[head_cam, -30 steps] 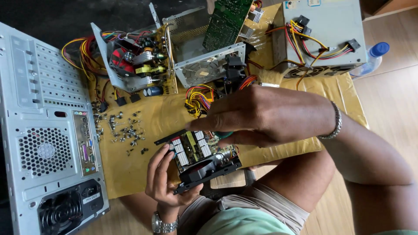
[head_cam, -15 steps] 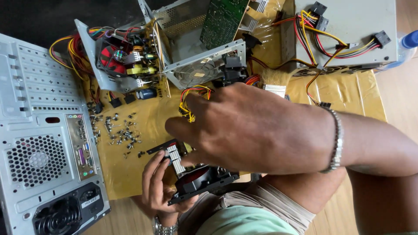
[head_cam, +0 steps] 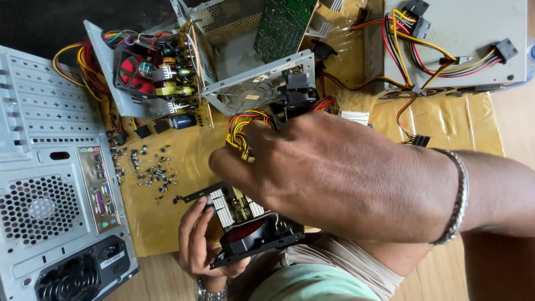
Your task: Cleaning a computer power supply unit with a brush and using a screwdriver to disassemble or adjust its components.
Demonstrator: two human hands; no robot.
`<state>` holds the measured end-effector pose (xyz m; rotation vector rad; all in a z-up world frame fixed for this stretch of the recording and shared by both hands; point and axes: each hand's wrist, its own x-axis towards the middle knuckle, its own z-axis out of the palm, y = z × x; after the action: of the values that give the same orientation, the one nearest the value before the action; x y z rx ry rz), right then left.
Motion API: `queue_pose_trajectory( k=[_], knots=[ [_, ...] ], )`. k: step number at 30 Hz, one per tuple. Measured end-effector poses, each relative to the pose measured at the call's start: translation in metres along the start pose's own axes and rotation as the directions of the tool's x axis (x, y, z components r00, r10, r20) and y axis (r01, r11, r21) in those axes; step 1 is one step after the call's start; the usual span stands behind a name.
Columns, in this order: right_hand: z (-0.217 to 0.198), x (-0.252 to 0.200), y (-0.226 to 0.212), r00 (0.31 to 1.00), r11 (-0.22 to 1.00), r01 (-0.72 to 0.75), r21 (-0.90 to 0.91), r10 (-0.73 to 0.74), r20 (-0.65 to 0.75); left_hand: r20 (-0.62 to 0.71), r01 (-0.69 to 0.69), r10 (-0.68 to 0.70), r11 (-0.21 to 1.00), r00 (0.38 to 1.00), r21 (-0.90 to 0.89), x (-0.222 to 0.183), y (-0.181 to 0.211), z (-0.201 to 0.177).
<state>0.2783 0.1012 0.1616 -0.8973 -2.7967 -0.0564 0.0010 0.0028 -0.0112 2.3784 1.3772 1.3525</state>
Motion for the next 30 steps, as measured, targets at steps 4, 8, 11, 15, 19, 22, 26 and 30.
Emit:
queue_pose_trajectory(
  k=[4,8,11,15,19,22,26,30],
  knots=[
    [-0.001,-0.002,-0.002,0.995,0.985,0.044,0.167,-0.057,0.076,0.006,0.024,-0.024,1.000,1.000,0.000,0.002,0.003,0.000],
    [0.006,0.000,-0.002,0.995,0.977,0.097,0.190,-0.095,-0.017,0.008,0.021,-0.021,1.000,1.000,-0.007,0.002,0.004,0.001],
    [0.003,-0.003,-0.007,0.996,0.996,0.083,0.040,-0.084,0.023,0.011,0.038,-0.037,0.999,0.999,-0.028,-0.002,0.002,0.000],
    [0.006,-0.002,-0.005,0.994,0.986,0.105,0.133,-0.107,0.009,-0.017,0.037,-0.038,0.999,0.999,-0.028,-0.002,0.003,0.003],
    [0.010,-0.001,-0.004,0.977,0.968,0.120,0.221,-0.154,0.145,0.076,0.086,-0.089,0.996,0.993,0.039,-0.011,0.003,-0.002],
    [0.015,0.002,-0.004,0.984,0.988,0.131,0.079,-0.140,0.111,0.154,0.158,-0.151,0.987,0.977,-0.036,-0.019,-0.002,-0.004],
    [0.015,-0.003,-0.005,0.996,0.994,0.084,0.072,-0.083,-0.018,0.087,0.042,-0.038,0.998,0.996,-0.045,-0.021,-0.011,0.003],
    [-0.001,-0.004,0.002,0.983,0.909,0.044,0.415,-0.114,0.145,0.025,-0.003,0.002,0.999,1.000,0.049,-0.005,0.004,0.006]
  ],
)
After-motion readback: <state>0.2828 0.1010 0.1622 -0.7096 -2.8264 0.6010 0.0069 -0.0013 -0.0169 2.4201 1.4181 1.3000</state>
